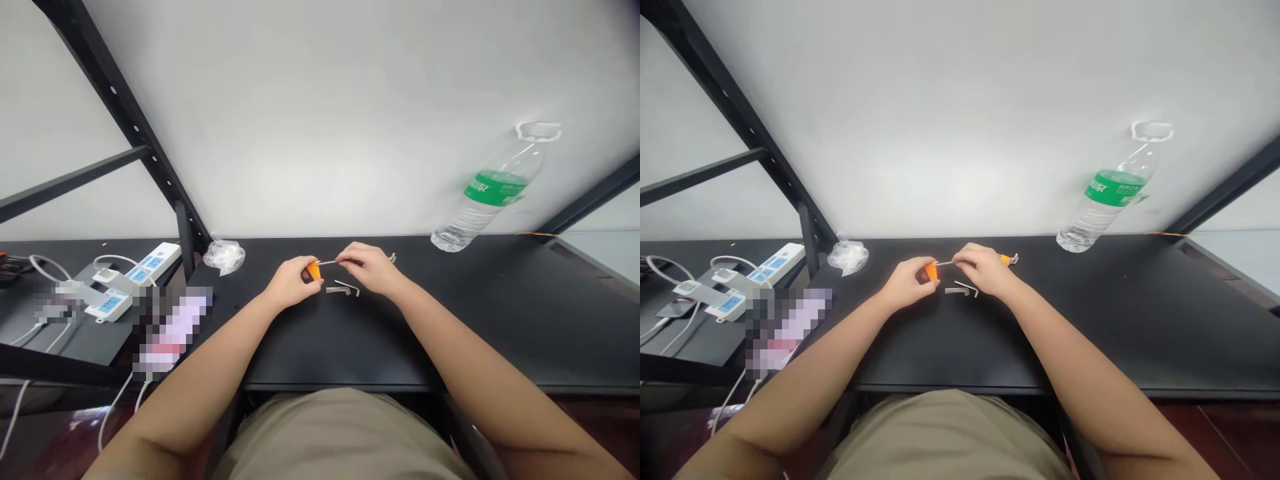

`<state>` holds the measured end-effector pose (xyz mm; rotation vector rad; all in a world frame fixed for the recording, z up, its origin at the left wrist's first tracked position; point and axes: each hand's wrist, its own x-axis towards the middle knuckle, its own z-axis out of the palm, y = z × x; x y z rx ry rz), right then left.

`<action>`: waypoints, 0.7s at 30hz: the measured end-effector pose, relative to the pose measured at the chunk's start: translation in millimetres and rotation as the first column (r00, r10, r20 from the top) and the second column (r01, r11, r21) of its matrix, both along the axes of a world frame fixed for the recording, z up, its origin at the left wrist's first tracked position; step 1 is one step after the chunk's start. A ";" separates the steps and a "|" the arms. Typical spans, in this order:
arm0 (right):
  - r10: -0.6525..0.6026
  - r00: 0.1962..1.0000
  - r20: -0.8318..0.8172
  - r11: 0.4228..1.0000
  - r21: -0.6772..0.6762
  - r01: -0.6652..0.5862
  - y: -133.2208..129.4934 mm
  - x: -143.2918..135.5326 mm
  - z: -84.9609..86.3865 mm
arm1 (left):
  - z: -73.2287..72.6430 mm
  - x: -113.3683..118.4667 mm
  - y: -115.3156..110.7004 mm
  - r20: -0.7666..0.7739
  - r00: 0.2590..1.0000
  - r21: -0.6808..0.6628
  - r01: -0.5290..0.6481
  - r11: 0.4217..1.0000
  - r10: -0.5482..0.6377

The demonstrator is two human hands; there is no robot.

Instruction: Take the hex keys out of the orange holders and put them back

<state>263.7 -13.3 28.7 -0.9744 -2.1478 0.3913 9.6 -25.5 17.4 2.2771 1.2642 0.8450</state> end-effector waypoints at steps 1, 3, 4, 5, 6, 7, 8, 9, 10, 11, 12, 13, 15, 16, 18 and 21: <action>0.001 1.000 0.002 1.000 -0.002 -0.001 0.0 0.2 0.2 | -0.1 0.0 -0.1 0.001 1.000 0.004 -0.002 1.000 0.002; 0.000 1.000 0.005 1.000 -0.005 0.000 -0.2 0.1 0.5 | -0.3 0.0 -0.4 0.006 1.000 0.019 -0.008 1.000 0.008; 0.001 1.000 0.006 1.000 -0.006 -0.001 -0.4 -0.1 0.7 | -0.5 0.0 -0.4 0.007 1.000 0.026 -0.009 1.000 0.009; 0.000 1.000 0.008 1.000 -0.005 0.000 -0.6 -0.3 0.9 | -0.7 -0.2 -0.4 0.008 1.000 0.033 -0.009 0.999 0.009; 0.000 1.000 0.008 1.000 -0.003 0.000 -0.7 -0.5 1.1 | -0.8 -0.5 -0.3 0.010 1.000 0.039 -0.010 0.999 0.009; 0.001 1.000 0.008 1.000 -0.003 -0.001 -0.7 -0.6 1.3 | -0.9 -0.9 -0.1 0.012 1.000 0.040 -0.011 0.999 0.011; 0.002 1.000 0.006 1.000 -0.004 -0.002 -0.7 -0.6 1.4 | -0.9 -1.4 0.1 0.013 1.000 0.040 -0.012 0.999 0.012; 0.005 1.000 0.003 1.000 -0.003 -0.005 -0.6 -0.6 1.4 | -0.9 -1.9 0.2 0.015 1.000 0.039 -0.012 0.999 0.012; 0.007 1.000 0.001 1.000 -0.001 -0.007 -0.6 -0.4 1.3 | -0.7 -2.4 0.3 0.016 1.000 0.038 -0.010 0.999 0.010; 0.010 1.000 0.002 1.000 0.002 -0.010 -0.4 -0.2 1.1 | -0.4 -2.8 0.2 0.014 1.000 0.037 -0.004 0.999 0.004; 0.015 1.000 0.007 1.000 0.011 -0.015 -0.4 0.0 0.7 | 0.0 -2.9 -0.1 0.009 1.000 0.036 0.007 0.999 -0.007; 0.020 1.000 0.017 1.000 0.023 -0.021 -0.4 0.1 0.1 | 0.5 -2.9 -0.6 0.003 1.000 0.035 0.022 0.999 -0.022; 0.032 0.998 0.046 0.998 0.047 -0.034 -0.7 -0.8 -1.6 | 2.1 -2.0 -2.3 -0.014 0.998 0.025 0.062 0.998 -0.062; 0.040 0.997 0.059 0.997 0.056 -0.043 -1.2 -1.9 -2.7 | 3.1 -1.3 -3.4 -0.024 0.996 0.016 0.085 0.996 -0.084; 0.063 0.996 0.069 0.996 0.057 -0.067 -2.5 -5.6 -5.0 | 5.2 0.5 -5.5 -0.037 0.992 0.006 0.118 0.993 -0.117; 0.098 0.994 0.050 0.995 0.021 -0.099 -5.1 -13.2 -8.1 | 7.8 3.0 -7.7 -0.030 0.992 0.012 0.121 0.993 -0.121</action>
